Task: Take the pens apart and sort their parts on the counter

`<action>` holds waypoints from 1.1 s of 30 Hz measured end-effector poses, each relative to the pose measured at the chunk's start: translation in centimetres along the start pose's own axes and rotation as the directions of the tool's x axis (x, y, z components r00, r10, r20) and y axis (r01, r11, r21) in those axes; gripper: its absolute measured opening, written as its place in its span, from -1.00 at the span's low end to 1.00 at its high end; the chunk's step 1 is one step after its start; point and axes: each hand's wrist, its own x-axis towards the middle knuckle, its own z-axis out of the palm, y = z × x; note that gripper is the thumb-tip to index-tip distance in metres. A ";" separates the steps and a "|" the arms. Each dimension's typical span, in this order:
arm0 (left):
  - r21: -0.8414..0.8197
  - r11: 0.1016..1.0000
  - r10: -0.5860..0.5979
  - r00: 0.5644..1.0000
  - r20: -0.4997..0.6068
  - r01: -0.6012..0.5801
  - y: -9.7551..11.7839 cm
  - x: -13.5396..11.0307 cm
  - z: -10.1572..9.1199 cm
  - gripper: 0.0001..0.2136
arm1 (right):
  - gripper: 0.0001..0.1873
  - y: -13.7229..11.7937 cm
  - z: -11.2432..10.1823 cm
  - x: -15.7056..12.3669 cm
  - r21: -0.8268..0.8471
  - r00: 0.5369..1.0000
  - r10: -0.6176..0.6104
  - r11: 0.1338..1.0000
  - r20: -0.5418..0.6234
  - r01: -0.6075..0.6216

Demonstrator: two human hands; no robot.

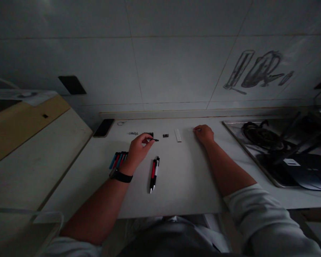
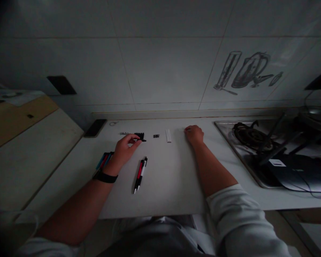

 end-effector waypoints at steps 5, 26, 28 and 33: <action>-0.004 1.000 0.004 1.000 0.020 -0.004 0.2 -0.1 0.1 -0.87 | -0.72 -0.1 0.2 0.1 -0.068 1.000 0.020 0.998 0.013 -0.019; 0.002 1.000 0.019 0.997 0.078 -0.020 0.2 -0.3 0.4 -0.89 | -0.58 -0.1 -0.8 -0.5 0.013 0.999 -0.004 1.000 -0.042 0.005; -0.006 1.000 0.006 0.997 0.082 -0.005 0.3 -0.2 0.4 -0.88 | -0.55 -0.6 -1.8 -0.9 0.075 0.988 -0.040 0.996 -0.151 0.052; -0.051 0.999 0.018 0.997 0.076 -0.015 0.8 -0.4 0.6 -0.87 | -0.63 -6.3 -3.4 -4.7 0.252 0.910 -0.326 0.887 -0.257 0.388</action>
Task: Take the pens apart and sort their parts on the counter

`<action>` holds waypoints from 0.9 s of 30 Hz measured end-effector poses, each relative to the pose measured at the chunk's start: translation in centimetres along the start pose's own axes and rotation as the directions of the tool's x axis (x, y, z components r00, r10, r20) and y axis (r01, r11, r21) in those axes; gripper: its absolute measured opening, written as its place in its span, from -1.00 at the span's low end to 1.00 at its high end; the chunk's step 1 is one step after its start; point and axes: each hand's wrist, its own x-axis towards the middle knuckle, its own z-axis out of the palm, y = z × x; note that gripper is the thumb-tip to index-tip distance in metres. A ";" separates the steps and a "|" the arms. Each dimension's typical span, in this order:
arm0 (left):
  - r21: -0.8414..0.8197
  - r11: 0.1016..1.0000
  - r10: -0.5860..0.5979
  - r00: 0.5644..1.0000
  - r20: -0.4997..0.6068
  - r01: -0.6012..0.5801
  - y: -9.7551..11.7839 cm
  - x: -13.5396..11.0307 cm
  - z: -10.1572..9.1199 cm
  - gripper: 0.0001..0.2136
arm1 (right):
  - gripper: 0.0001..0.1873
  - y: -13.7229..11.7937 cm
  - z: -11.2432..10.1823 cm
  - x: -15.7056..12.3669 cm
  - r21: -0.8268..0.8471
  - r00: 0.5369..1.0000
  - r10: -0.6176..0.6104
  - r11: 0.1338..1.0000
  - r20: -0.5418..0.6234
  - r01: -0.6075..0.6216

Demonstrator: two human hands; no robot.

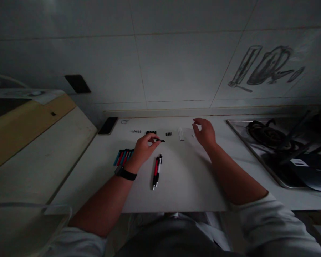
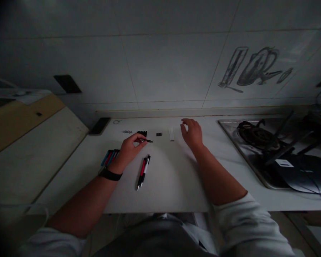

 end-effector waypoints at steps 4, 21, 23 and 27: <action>-0.020 0.998 0.056 0.998 0.007 -0.056 0.6 -0.3 0.3 -0.86 | -0.65 -6.6 2.2 -2.9 0.352 0.919 -0.101 0.935 0.382 -0.043; 0.016 0.993 0.118 0.991 0.066 -0.119 0.8 -0.5 0.3 -0.91 | -0.51 -8.5 3.2 -4.1 0.470 0.828 -0.026 0.833 0.560 -0.292; 0.013 0.995 0.099 0.993 0.070 -0.100 0.8 -0.6 0.4 -0.93 | -0.49 -8.5 3.4 -4.2 0.458 0.829 -0.028 0.844 0.558 -0.280; -0.008 0.999 0.046 0.997 0.062 -0.045 0.5 -0.6 0.5 -0.92 | -0.57 -8.3 3.7 -4.4 0.454 0.844 -0.050 0.858 0.535 -0.238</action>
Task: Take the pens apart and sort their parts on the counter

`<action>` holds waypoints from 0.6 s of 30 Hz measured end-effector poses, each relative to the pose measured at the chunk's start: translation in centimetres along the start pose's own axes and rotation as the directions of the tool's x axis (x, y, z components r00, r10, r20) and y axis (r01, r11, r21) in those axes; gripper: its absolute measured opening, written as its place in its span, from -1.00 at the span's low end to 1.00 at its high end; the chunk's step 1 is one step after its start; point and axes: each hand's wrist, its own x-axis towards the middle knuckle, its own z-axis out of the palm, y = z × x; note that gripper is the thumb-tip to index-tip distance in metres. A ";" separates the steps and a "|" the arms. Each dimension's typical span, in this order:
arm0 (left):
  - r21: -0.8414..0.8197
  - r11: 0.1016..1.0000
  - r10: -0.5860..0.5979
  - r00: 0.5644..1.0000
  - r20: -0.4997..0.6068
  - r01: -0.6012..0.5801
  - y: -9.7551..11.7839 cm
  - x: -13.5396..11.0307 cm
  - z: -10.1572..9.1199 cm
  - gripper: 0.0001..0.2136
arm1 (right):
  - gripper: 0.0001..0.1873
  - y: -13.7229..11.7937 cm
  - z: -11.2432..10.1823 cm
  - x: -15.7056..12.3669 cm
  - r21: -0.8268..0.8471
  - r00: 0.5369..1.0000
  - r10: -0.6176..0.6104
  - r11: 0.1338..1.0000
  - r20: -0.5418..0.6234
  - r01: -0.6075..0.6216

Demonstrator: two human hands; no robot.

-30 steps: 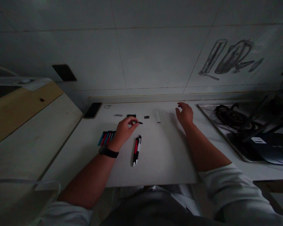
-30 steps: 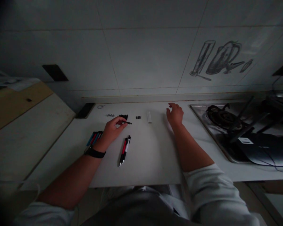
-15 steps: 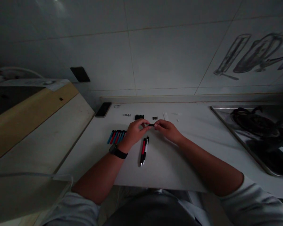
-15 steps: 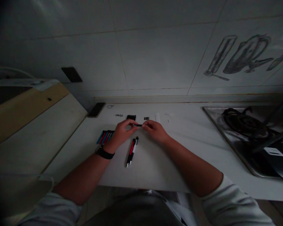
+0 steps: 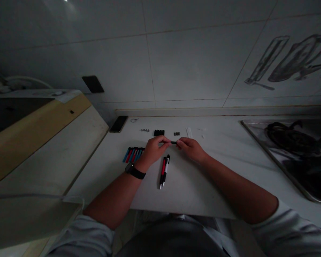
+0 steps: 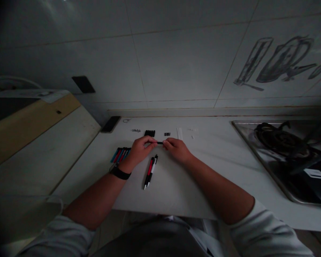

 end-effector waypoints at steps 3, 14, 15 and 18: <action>-0.028 0.999 -0.042 0.999 0.000 0.042 -0.3 0.1 0.2 -0.92 | -0.70 0.2 0.2 0.1 -0.032 0.999 -0.023 0.999 -0.031 0.022; -0.055 0.996 -0.074 0.997 -0.012 0.073 0.0 0.2 0.4 -0.92 | -0.55 -0.2 -0.1 -0.2 -0.008 1.000 0.012 1.000 -0.015 -0.012; -0.052 0.996 -0.074 0.997 -0.013 0.074 -0.1 0.2 0.3 -0.92 | -0.57 -0.1 -0.1 -0.2 -0.007 1.000 0.008 1.000 -0.003 -0.008; -0.057 0.995 -0.077 0.997 -0.012 0.076 -0.1 0.2 0.3 -0.93 | -0.67 0.2 0.0 -0.1 0.034 0.999 -0.011 0.999 -0.030 0.012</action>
